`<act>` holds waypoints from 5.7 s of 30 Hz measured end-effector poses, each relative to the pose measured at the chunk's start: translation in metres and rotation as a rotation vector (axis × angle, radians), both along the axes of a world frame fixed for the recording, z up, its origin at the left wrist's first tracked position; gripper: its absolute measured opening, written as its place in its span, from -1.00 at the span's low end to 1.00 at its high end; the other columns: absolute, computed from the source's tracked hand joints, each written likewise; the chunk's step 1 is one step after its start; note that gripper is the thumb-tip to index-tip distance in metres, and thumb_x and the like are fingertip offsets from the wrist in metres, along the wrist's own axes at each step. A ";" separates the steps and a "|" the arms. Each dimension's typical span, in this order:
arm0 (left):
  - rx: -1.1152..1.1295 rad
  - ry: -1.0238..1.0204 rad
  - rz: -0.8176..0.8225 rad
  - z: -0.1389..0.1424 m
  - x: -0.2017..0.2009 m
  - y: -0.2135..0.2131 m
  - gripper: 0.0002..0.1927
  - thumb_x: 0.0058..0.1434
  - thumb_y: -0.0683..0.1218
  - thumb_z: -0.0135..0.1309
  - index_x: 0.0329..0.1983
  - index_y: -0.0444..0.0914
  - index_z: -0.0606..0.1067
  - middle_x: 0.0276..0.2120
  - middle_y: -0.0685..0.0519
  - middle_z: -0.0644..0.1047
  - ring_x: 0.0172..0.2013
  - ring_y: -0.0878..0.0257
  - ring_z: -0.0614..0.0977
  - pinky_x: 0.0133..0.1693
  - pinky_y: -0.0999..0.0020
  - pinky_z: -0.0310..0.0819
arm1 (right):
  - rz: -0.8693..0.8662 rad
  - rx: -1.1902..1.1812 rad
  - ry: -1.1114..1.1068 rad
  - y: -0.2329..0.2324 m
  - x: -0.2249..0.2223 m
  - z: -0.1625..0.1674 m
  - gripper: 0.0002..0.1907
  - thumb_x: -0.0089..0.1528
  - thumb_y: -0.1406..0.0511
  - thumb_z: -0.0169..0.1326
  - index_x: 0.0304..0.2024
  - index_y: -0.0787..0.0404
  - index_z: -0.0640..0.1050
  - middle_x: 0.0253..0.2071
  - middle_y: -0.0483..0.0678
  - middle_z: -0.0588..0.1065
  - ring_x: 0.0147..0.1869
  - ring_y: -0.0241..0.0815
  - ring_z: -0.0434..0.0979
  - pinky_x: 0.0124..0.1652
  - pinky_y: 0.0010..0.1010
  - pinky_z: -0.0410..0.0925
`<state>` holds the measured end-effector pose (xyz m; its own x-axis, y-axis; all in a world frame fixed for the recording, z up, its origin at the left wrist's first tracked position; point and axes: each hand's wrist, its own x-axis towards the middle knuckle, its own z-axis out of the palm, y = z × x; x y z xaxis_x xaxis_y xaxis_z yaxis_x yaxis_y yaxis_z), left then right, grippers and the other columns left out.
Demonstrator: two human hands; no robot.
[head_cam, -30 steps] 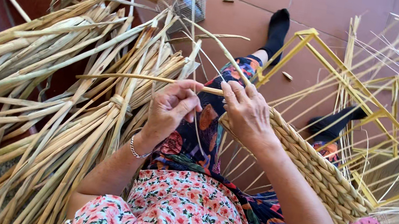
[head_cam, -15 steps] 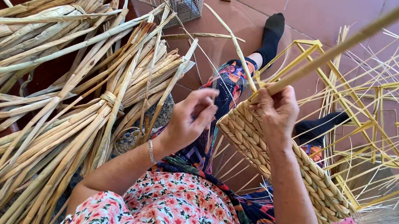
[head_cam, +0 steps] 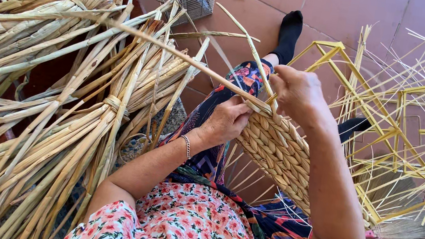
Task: The person weaves a basket by hand, interlacing dried palm fronds through a pre-formed frame. They repeatedly pull strands through the weave and occasionally use a wooden mallet to tighten the structure.
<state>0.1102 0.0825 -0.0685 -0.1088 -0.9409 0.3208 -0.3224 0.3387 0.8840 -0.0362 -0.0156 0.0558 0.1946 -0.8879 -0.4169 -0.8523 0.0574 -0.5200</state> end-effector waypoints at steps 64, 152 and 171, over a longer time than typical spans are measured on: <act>0.563 0.268 0.040 -0.006 -0.033 -0.050 -0.66 0.40 -0.04 0.00 0.14 -0.26 0.59 -0.47 -0.06 0.59 -0.51 0.28 0.50 -0.45 0.35 0.41 | 0.253 -0.564 0.269 0.034 -0.063 -0.043 -0.82 0.27 0.33 0.22 -0.06 0.14 0.62 -0.11 0.02 0.62 -0.05 0.09 0.63 -0.06 -0.12 0.44; -0.028 -0.314 -0.526 0.028 -0.048 -0.102 -0.88 0.32 -0.15 0.11 -0.11 -0.26 0.49 -0.26 -0.11 0.60 -0.17 -0.07 0.64 -0.15 0.07 0.50 | 0.342 -0.317 0.294 0.189 -0.148 -0.048 -0.62 0.18 -0.11 0.14 -0.38 -0.02 0.67 -0.48 -0.13 0.57 -0.30 -0.09 0.55 -0.27 -0.18 0.39; -0.158 -0.300 -0.493 0.045 -0.062 -0.089 -0.84 0.14 -0.18 0.14 -0.22 -0.27 0.46 -0.33 -0.15 0.56 -0.18 -0.12 0.62 -0.11 0.02 0.47 | 0.181 -1.017 -0.127 0.070 -0.092 -0.007 -0.84 0.24 0.33 0.27 -0.15 0.20 0.59 -0.20 0.02 0.55 -0.07 0.05 0.55 -0.06 -0.21 0.42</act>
